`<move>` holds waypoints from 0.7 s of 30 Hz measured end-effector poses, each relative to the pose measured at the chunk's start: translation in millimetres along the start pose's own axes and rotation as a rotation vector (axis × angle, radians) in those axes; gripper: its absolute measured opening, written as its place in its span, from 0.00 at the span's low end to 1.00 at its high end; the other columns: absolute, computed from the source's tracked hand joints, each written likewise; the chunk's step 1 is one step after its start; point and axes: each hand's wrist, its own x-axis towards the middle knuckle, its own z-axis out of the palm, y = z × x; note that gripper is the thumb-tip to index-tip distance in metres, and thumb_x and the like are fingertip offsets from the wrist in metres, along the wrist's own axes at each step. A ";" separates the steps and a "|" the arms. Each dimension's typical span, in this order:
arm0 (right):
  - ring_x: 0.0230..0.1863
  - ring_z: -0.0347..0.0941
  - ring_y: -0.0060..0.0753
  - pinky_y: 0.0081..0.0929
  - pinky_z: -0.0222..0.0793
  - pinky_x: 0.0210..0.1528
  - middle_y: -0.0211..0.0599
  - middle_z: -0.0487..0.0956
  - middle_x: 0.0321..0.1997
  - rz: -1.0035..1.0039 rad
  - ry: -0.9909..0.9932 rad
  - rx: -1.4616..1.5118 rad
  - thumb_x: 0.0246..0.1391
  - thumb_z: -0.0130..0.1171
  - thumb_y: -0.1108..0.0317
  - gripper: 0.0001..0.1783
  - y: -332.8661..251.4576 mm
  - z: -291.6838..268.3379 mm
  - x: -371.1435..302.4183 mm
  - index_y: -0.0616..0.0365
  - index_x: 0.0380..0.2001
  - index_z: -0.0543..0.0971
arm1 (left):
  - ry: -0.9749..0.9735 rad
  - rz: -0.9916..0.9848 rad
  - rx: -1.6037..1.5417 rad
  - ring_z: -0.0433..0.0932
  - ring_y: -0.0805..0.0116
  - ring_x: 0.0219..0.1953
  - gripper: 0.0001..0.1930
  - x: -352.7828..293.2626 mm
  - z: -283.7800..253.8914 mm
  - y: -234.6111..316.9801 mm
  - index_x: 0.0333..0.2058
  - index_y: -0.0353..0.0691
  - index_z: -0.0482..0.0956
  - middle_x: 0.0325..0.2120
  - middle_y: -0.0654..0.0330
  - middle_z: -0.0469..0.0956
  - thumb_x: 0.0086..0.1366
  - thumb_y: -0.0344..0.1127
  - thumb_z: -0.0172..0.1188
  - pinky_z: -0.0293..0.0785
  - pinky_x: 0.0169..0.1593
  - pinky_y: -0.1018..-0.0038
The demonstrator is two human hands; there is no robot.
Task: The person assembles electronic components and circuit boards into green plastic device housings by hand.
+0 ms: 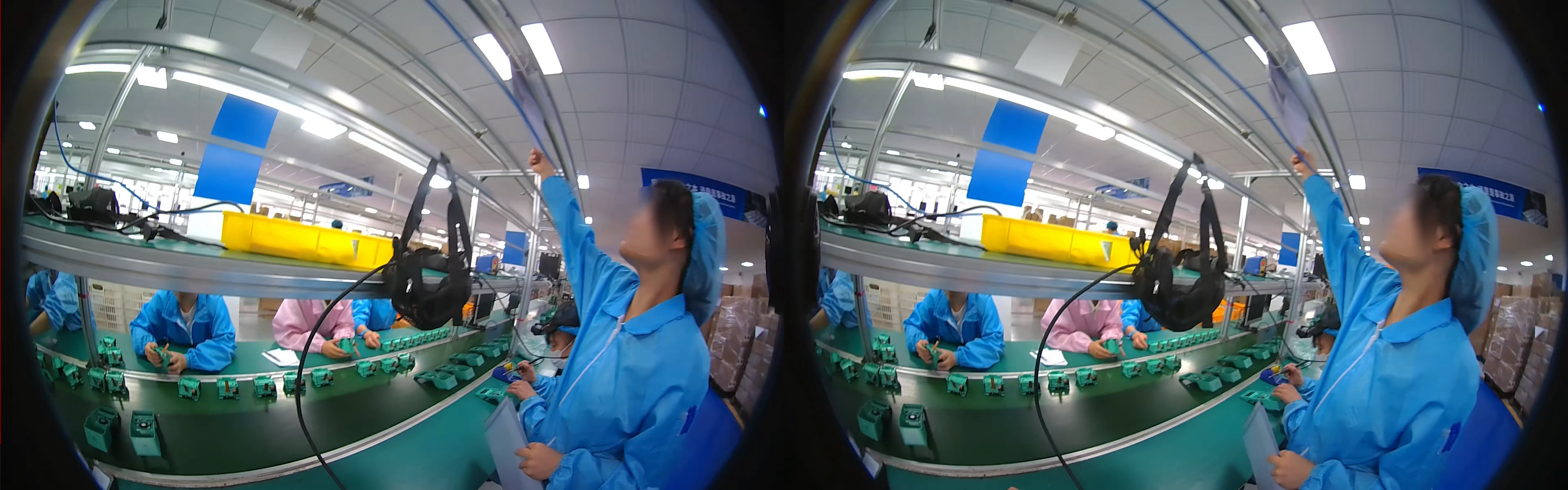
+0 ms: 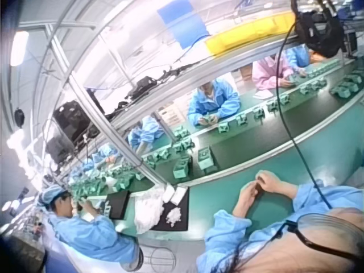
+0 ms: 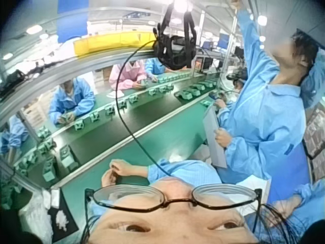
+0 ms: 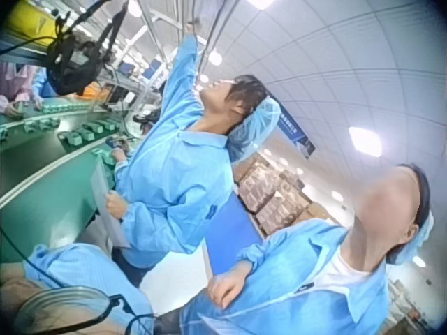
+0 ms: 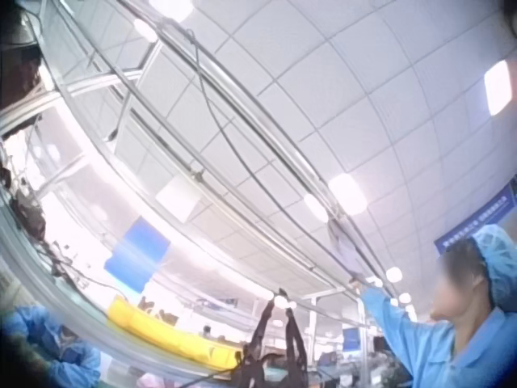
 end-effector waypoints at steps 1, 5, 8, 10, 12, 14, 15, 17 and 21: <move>0.37 0.66 0.33 0.28 0.61 0.26 0.36 0.75 0.28 0.018 0.003 -0.010 0.33 0.49 0.65 0.09 1.5 0.5 4.4 0.55 0.14 0.78 | -0.029 -0.019 0.007 0.60 0.83 0.15 0.07 3.1 -0.2 -0.1 0.31 0.40 0.74 0.17 0.69 0.69 0.56 0.34 0.52 0.54 0.17 0.88; 0.37 0.66 0.33 0.28 0.61 0.26 0.36 0.75 0.28 0.063 0.015 -0.044 0.34 0.49 0.65 0.09 1.1 -0.4 11.1 0.55 0.14 0.78 | -0.154 0.295 0.175 0.58 0.84 0.13 0.09 16.3 -10.4 -14.0 0.31 0.42 0.74 0.16 0.70 0.68 0.56 0.39 0.51 0.50 0.15 0.87; 0.36 0.66 0.33 0.28 0.61 0.26 0.36 0.75 0.28 0.078 0.017 -0.065 0.34 0.49 0.65 0.09 -0.9 4.9 11.5 0.55 0.14 0.78 | -0.139 0.059 0.009 0.57 0.85 0.12 0.09 10.9 -5.9 -8.6 0.30 0.42 0.74 0.16 0.71 0.67 0.57 0.41 0.51 0.49 0.14 0.87; 0.36 0.66 0.33 0.28 0.61 0.26 0.37 0.75 0.28 0.083 0.019 -0.078 0.34 0.49 0.65 0.09 -1.6 2.8 18.8 0.55 0.14 0.78 | -0.187 0.102 -0.031 0.57 0.85 0.12 0.09 7.0 -3.5 -4.8 0.29 0.43 0.74 0.16 0.72 0.67 0.57 0.41 0.51 0.49 0.14 0.87; 0.36 0.66 0.33 0.28 0.61 0.26 0.37 0.76 0.28 0.086 0.020 -0.089 0.34 0.49 0.65 0.09 0.7 -1.5 20.5 0.55 0.14 0.78 | -0.136 0.011 0.023 0.57 0.85 0.13 0.10 2.6 -1.9 2.0 0.27 0.43 0.73 0.16 0.72 0.67 0.57 0.42 0.50 0.48 0.15 0.87; 0.36 0.66 0.33 0.28 0.61 0.26 0.37 0.76 0.28 0.085 0.024 -0.097 0.34 0.49 0.65 0.09 6.0 -14.3 30.9 0.55 0.14 0.78 | -0.166 0.051 0.002 0.58 0.85 0.13 0.10 -2.9 0.9 4.9 0.27 0.43 0.73 0.16 0.72 0.67 0.57 0.42 0.50 0.49 0.15 0.87; 0.36 0.66 0.33 0.28 0.61 0.26 0.37 0.76 0.28 0.085 0.026 -0.100 0.34 0.49 0.65 0.09 7.9 -17.4 32.0 0.55 0.14 0.78 | -0.197 0.086 -0.014 0.58 0.84 0.14 0.10 -4.0 1.3 5.7 0.27 0.43 0.73 0.16 0.71 0.67 0.57 0.42 0.49 0.49 0.15 0.86; 0.36 0.66 0.33 0.28 0.61 0.26 0.37 0.76 0.29 0.086 0.028 -0.104 0.34 0.49 0.65 0.09 10.6 -12.3 31.6 0.55 0.14 0.78 | -0.236 0.114 -0.039 0.59 0.84 0.14 0.10 4.3 -5.1 0.5 0.27 0.43 0.73 0.16 0.71 0.67 0.58 0.41 0.49 0.50 0.15 0.86; 0.37 0.64 0.32 0.29 0.56 0.21 0.25 0.70 0.14 0.001 0.275 -0.111 0.28 0.49 0.62 0.08 21.1 2.3 32.4 0.53 0.09 0.75 | -0.281 0.141 -0.097 0.60 0.82 0.15 0.09 14.7 -14.1 -7.6 0.27 0.42 0.73 0.17 0.69 0.68 0.57 0.40 0.50 0.51 0.16 0.86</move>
